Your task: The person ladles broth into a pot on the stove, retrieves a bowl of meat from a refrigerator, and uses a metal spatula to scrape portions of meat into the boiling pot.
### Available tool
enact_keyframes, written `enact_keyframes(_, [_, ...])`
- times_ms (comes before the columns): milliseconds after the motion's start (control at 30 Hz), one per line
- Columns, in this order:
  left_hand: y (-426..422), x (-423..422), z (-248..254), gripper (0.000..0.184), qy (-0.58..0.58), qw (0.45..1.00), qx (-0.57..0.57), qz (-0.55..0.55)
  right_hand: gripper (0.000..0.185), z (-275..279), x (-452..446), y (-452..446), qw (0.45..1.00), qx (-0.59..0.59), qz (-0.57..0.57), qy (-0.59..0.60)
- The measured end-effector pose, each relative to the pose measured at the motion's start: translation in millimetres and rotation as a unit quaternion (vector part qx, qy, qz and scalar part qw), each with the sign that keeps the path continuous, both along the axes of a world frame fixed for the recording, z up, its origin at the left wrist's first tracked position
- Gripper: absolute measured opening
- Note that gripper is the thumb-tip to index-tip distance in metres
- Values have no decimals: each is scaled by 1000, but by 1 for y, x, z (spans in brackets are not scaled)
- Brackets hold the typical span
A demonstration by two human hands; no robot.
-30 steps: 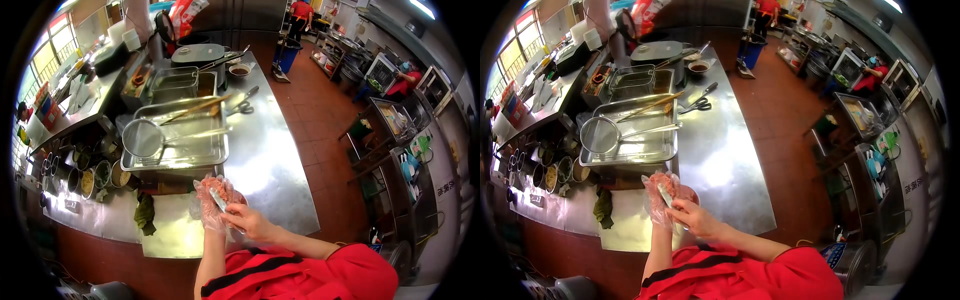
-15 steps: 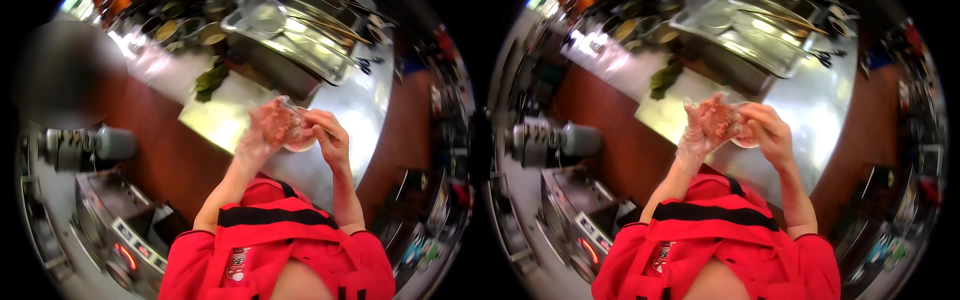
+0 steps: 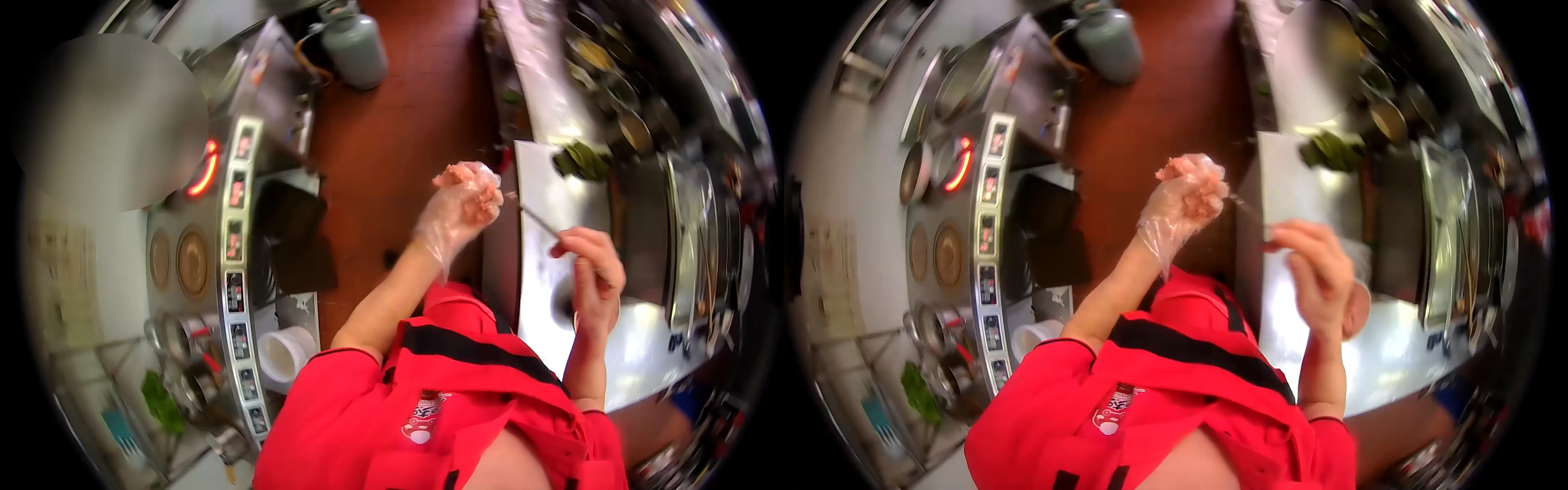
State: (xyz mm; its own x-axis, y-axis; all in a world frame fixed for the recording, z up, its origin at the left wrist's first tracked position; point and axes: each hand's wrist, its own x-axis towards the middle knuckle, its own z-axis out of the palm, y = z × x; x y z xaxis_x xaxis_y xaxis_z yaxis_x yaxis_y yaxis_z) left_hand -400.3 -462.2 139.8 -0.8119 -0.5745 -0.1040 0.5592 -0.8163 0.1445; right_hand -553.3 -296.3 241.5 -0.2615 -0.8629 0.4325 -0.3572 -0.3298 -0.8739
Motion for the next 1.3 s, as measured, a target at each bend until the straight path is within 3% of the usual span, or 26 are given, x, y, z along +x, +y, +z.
enact_keyframes(33, [-7,21,21,20,-116,992,0,51,17,-2,2,-19,999,-15,9,-39])
enact_keyframes(67, [-20,44,21,21,-144,987,-45,50,18,-6,7,-41,996,-27,14,-80])
enact_keyframes(100, [-31,66,18,21,-173,980,-85,46,23,-13,19,-66,979,-27,43,-198])
enact_keyframes(167, [-51,112,22,21,-268,955,-125,38,25,-19,49,-123,961,35,89,-259])
enact_keyframes(200, [-59,130,22,20,-245,958,-140,44,25,-23,66,-151,947,48,122,-294])
enact_keyframes(267, [-78,177,20,19,-197,963,-173,55,24,-26,113,-208,936,146,176,-268])
enact_keyframes(333, [-97,219,20,24,-312,936,-160,35,25,-36,157,-262,905,208,267,-256])
enact_keyframes(367, [-105,240,22,36,-274,940,-186,80,26,-38,183,-283,899,220,296,-236])
enact_keyframes(400, [-115,270,39,44,-289,940,-174,51,26,-38,209,-304,891,232,324,-215])
enact_keyframes(467, [-126,299,22,51,-213,943,-220,128,25,-36,243,-339,868,195,430,-152])
enact_keyframes(567, [-151,360,13,76,-69,974,-80,200,21,-15,313,-383,835,161,524,-51])
enact_keyframes(600, [-154,377,17,96,-170,955,-39,240,20,-8,331,-395,822,150,549,-16])
enact_keyframes(733, [-188,440,27,94,-140,926,41,348,16,-1,391,-434,785,133,599,86])
enact_keyframes(767, [-196,452,25,78,-73,931,7,357,12,-1,402,-446,770,134,617,94])
enact_keyframes(867, [-219,471,21,68,-90,906,7,413,11,-6,423,-488,752,142,638,85])
enact_keyframes(1000, [-257,492,10,42,-218,847,56,481,15,-26,446,-569,732,133,667,-34])
enact_keyframes(1033, [-269,496,11,23,-151,850,-7,505,16,-37,454,-590,710,151,679,-110])
enact_keyframes(1133, [-307,507,5,13,-180,813,-66,549,24,-44,484,-643,669,173,680,-246])
enact_keyframes(1167, [-318,503,13,14,-185,795,-21,577,19,-54,487,-664,643,218,670,-299])
enact_keyframes(1300, [-357,510,25,13,-270,773,-2,575,15,-63,523,-721,608,231,697,-302])
